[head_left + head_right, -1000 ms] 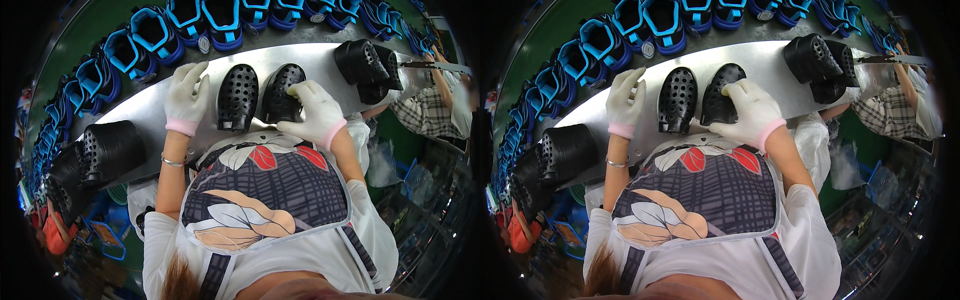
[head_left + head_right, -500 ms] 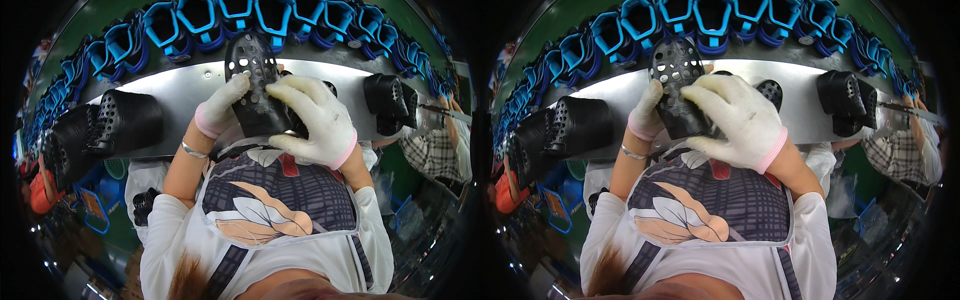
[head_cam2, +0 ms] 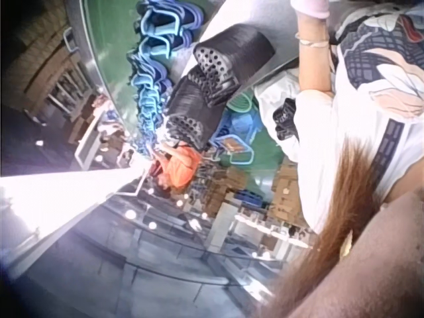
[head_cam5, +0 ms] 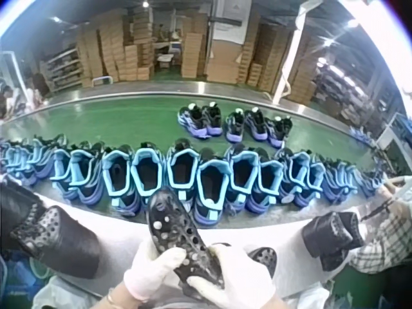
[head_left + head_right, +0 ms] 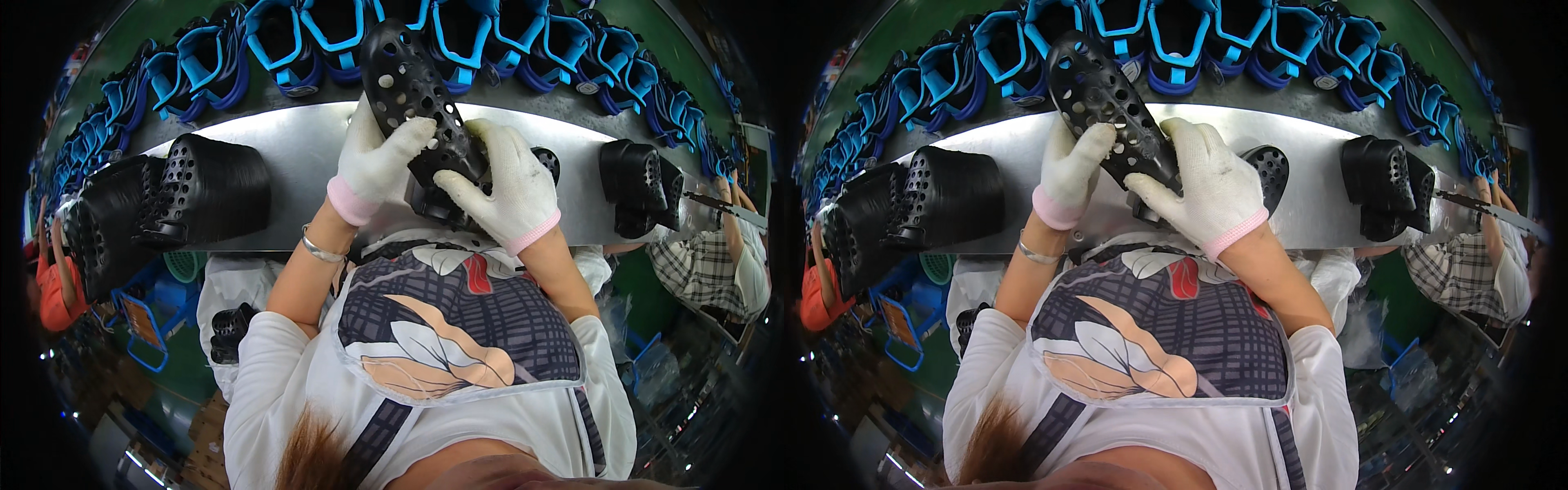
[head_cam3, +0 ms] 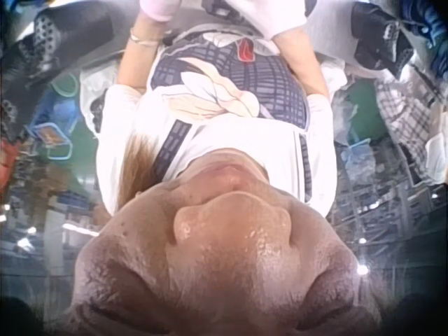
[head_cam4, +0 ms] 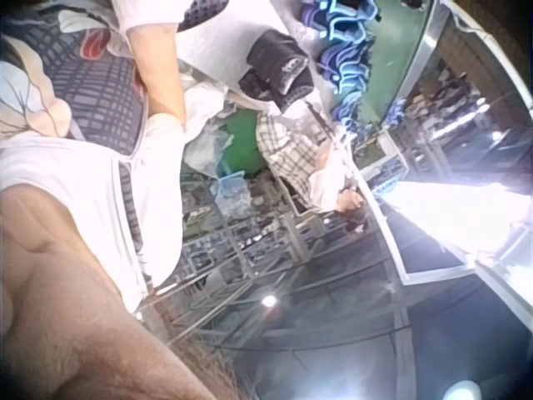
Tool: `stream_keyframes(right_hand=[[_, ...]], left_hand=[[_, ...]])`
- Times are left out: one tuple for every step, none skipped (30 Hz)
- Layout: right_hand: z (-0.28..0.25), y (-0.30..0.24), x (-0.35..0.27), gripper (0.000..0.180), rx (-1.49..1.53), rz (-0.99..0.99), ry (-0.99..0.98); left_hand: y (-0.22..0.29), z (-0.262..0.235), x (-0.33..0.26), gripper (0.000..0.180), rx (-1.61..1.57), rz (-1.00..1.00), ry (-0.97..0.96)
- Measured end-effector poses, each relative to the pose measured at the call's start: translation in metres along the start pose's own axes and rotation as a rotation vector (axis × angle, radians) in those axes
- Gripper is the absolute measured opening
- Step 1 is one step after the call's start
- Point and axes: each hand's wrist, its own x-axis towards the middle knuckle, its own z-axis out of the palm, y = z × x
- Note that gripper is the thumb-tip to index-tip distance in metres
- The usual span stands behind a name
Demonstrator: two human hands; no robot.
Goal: The person picks up black perforated shoe components, wipes them with a cloth, and organizes them near blue and black shoes on an assembly bench.
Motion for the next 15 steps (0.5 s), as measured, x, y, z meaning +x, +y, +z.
stream_keyframes(right_hand=[[0.002,0.001,0.001,0.058,-0.002,-0.002,0.005],[0.003,0.003,0.002,0.056,-0.006,-0.007,0.006],[0.005,0.004,0.003,0.055,-0.009,-0.01,0.005],[0.007,0.004,0.003,0.053,-0.012,-0.013,0.005],[0.009,0.005,0.004,0.052,-0.006,-0.035,0.05],[0.012,0.005,0.005,0.05,0.0,-0.06,0.093],[0.014,0.004,0.006,0.049,0.006,-0.086,0.136],[0.014,0.002,0.008,0.047,0.023,-0.057,0.122],[0.015,-0.001,0.01,0.046,0.042,-0.031,0.109],[0.016,-0.003,0.012,0.045,0.06,-0.006,0.094],[0.015,-0.003,0.013,0.045,0.058,0.013,0.067],[0.013,-0.002,0.016,0.045,0.059,0.024,0.042],[0.01,-0.001,0.018,0.045,0.06,0.034,0.015],[0.005,-0.002,0.02,0.046,0.133,0.091,-0.022],[0.003,0.0,0.021,0.046,0.137,0.09,-0.002]], left_hand=[[0.001,0.0,0.0,0.042,0.029,0.042,-0.008],[0.004,0.003,0.001,0.041,0.06,0.061,0.015],[0.006,0.007,0.001,0.041,0.09,0.078,0.038],[0.008,0.009,0.001,0.04,0.12,0.094,0.06],[0.007,0.008,0.002,0.04,0.087,0.087,0.057],[0.005,0.004,0.003,0.04,0.053,0.082,0.057],[0.003,0.002,0.005,0.04,0.019,0.078,0.056],[0.0,0.002,0.006,0.038,-0.046,0.057,0.082],[-0.002,0.001,0.006,0.037,-0.115,0.004,0.089],[-0.004,0.001,0.006,0.037,-0.185,-0.046,0.098],[-0.004,0.0,0.005,0.036,-0.255,-0.095,0.107],[-0.001,0.0,0.007,0.033,-0.299,-0.12,0.077],[-0.003,-0.003,0.008,0.03,-0.277,-0.127,0.062],[-0.003,-0.004,0.01,0.03,-0.229,-0.14,0.072],[-0.003,-0.005,0.012,0.03,-0.188,-0.158,0.078]])
